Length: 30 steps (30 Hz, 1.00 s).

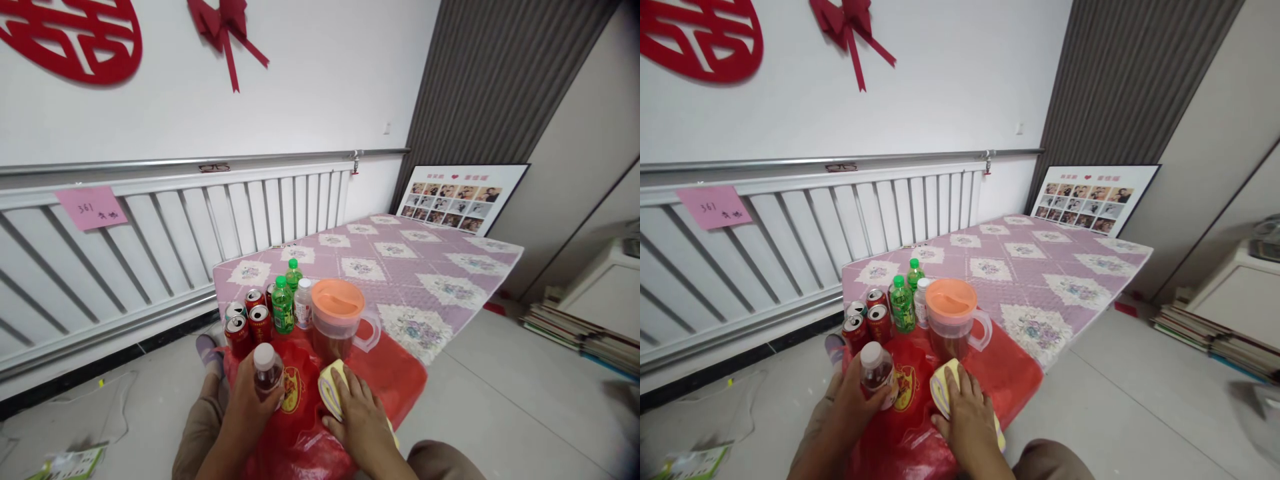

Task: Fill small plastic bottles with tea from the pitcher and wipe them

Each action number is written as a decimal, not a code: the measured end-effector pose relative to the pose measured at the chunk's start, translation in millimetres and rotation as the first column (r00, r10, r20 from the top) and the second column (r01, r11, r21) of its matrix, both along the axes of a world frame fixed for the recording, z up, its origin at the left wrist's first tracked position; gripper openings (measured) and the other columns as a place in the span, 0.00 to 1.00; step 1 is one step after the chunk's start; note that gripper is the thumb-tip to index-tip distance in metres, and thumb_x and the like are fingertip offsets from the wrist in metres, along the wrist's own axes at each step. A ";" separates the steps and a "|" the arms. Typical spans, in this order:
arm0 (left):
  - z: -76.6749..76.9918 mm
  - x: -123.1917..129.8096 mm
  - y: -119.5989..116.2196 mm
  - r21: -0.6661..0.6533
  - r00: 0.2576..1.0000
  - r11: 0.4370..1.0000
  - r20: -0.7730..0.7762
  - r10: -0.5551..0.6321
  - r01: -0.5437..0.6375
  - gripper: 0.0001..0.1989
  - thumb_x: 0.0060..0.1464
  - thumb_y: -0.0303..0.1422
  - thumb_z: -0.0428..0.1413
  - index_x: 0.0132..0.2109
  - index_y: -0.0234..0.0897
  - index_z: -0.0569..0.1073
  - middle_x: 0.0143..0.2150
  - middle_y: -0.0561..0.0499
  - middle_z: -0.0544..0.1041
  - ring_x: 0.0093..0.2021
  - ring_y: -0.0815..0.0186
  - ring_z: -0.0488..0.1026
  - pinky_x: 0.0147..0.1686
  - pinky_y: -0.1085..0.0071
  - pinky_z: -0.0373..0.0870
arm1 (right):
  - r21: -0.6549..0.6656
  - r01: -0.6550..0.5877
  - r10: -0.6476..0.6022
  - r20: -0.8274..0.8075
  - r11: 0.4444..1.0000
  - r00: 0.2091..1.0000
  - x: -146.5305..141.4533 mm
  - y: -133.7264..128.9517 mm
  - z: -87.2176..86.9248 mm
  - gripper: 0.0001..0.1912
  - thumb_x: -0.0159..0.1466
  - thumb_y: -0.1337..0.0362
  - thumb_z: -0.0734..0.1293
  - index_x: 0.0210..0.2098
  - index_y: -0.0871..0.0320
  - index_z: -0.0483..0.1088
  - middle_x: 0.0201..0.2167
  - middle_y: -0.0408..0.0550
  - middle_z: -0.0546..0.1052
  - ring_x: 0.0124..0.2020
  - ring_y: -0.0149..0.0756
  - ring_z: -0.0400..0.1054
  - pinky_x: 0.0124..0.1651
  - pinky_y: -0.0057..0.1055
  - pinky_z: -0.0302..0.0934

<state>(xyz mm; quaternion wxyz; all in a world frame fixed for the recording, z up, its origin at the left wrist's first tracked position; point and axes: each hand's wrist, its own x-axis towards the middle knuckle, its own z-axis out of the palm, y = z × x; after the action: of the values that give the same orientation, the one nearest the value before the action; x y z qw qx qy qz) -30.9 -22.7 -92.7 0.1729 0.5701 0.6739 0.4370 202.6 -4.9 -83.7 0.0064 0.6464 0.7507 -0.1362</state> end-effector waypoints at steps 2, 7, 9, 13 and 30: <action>-5.2 -0.6 2.2 -0.017 1.000 1.000 -0.006 -0.005 0.005 0.35 0.47 0.35 0.61 0.62 0.34 0.64 0.61 0.38 0.73 0.60 0.52 0.72 0.60 0.54 0.68 | 0.007 0.001 -0.002 0.011 1.000 1.000 -1.2 -0.1 -0.8 0.42 0.59 0.60 0.70 0.71 0.55 0.55 0.73 0.55 0.54 0.70 0.57 0.52 0.66 0.51 0.52; -9.7 -1.0 4.7 0.012 0.999 1.000 -0.037 0.015 -0.014 0.35 0.48 0.36 0.62 0.62 0.33 0.63 0.60 0.38 0.74 0.61 0.52 0.72 0.61 0.55 0.68 | 0.090 0.005 -0.012 0.075 0.996 0.997 -7.4 -2.0 -10.8 0.42 0.58 0.64 0.71 0.70 0.55 0.58 0.72 0.58 0.57 0.69 0.58 0.54 0.64 0.53 0.54; -10.2 1.6 4.0 0.043 0.999 0.999 -0.033 0.021 -0.019 0.34 0.49 0.36 0.61 0.62 0.33 0.63 0.60 0.37 0.74 0.61 0.53 0.72 0.60 0.56 0.69 | 0.101 0.004 -0.011 0.070 0.995 0.997 -7.8 -2.6 -12.6 0.42 0.57 0.64 0.72 0.70 0.55 0.58 0.71 0.59 0.57 0.68 0.59 0.55 0.63 0.54 0.54; -11.9 9.3 2.1 0.095 0.999 0.994 0.001 0.050 -0.050 0.33 0.51 0.35 0.58 0.63 0.33 0.61 0.60 0.37 0.72 0.61 0.54 0.71 0.61 0.57 0.67 | 0.046 0.009 -0.009 -0.003 0.999 1.000 -3.0 -2.1 -6.0 0.45 0.56 0.63 0.71 0.70 0.55 0.56 0.72 0.58 0.55 0.70 0.58 0.53 0.66 0.53 0.51; 26.7 -0.4 2.2 0.011 0.968 0.998 0.245 0.059 -0.064 0.36 0.39 0.38 0.63 0.57 0.34 0.67 0.52 0.39 0.79 0.52 0.50 0.78 0.53 0.56 0.76 | 0.298 -0.067 0.233 -0.563 0.952 0.793 22.9 7.0 -11.9 0.35 0.61 0.58 0.67 0.68 0.55 0.61 0.65 0.55 0.70 0.65 0.52 0.64 0.65 0.47 0.61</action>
<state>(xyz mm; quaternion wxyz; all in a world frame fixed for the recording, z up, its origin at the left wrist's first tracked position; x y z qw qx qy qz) -31.3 -20.4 -66.0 0.2357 0.4923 0.6607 0.5153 225.5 2.1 -95.5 -0.3026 0.5044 0.7756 -0.2291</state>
